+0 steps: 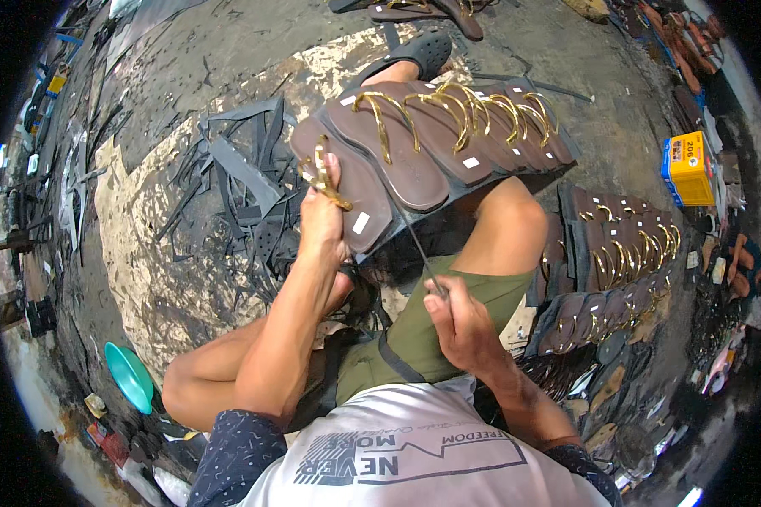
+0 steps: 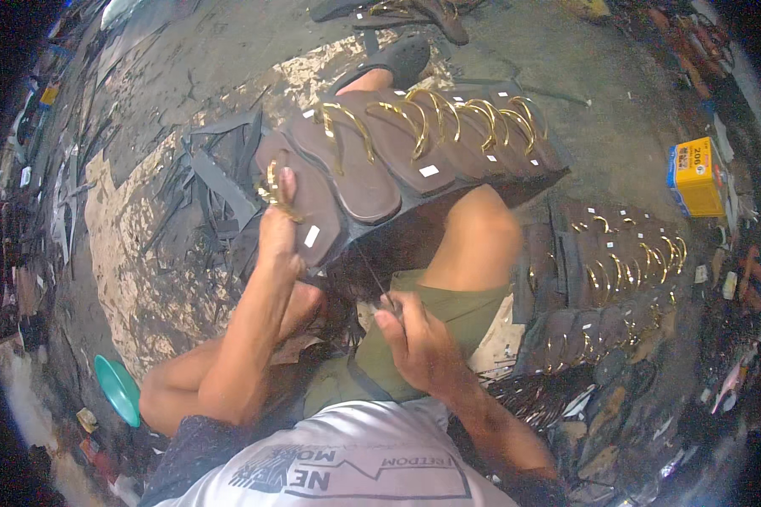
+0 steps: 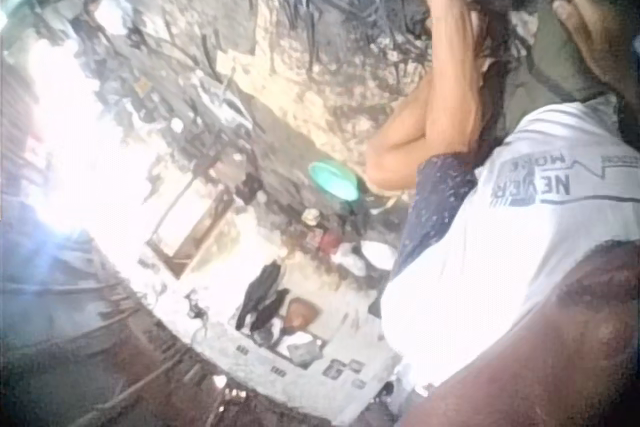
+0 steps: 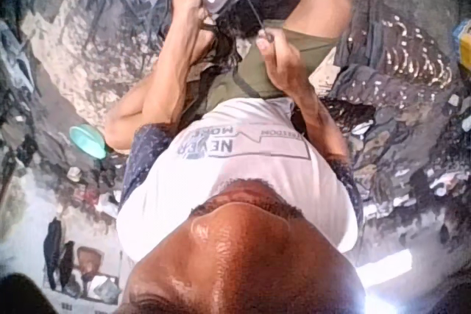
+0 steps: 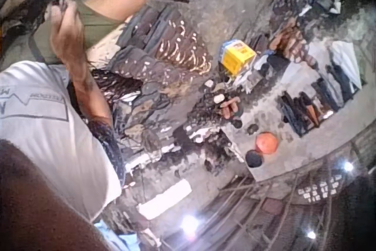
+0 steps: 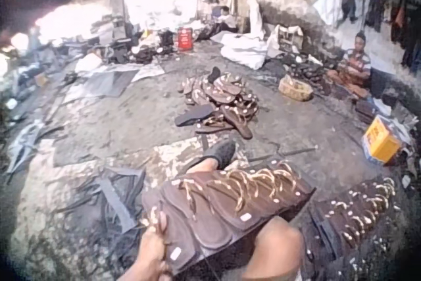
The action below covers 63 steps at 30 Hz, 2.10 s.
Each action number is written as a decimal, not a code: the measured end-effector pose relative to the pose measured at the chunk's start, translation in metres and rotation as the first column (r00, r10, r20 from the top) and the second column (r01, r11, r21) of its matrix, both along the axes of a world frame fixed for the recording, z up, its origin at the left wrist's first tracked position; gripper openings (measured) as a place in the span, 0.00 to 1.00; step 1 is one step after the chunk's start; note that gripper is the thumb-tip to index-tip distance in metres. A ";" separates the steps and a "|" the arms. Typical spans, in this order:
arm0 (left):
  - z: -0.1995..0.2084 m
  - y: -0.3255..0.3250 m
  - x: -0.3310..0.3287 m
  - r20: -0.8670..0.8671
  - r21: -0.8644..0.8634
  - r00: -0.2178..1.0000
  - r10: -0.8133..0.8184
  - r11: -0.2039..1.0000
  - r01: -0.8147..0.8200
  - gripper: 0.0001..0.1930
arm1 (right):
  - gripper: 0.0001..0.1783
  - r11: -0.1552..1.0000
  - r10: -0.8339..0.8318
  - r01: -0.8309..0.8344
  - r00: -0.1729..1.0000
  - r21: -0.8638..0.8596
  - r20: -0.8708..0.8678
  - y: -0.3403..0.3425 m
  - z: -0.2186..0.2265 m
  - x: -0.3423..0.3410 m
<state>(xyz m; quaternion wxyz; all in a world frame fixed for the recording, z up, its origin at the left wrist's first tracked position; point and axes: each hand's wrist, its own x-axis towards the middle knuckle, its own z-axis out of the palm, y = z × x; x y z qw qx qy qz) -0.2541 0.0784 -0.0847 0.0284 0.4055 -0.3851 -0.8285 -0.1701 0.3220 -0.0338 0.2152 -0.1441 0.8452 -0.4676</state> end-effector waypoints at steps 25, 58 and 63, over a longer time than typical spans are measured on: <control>-0.011 -0.035 0.038 0.134 -0.186 0.990 0.039 0.982 -0.014 0.30 | 0.15 0.889 0.455 -0.399 0.825 0.224 -0.336 -0.141 -0.093 -0.139; 0.091 -0.077 0.253 -0.058 -0.450 0.998 0.007 0.892 -0.033 0.30 | 0.28 0.731 0.636 -0.682 0.668 0.024 -0.386 -0.145 -0.051 0.000; 0.106 -0.082 0.257 -0.097 -0.440 0.989 -0.114 0.896 0.060 0.35 | 0.30 0.547 0.785 -0.837 0.507 0.015 -0.355 -0.190 -0.006 -0.028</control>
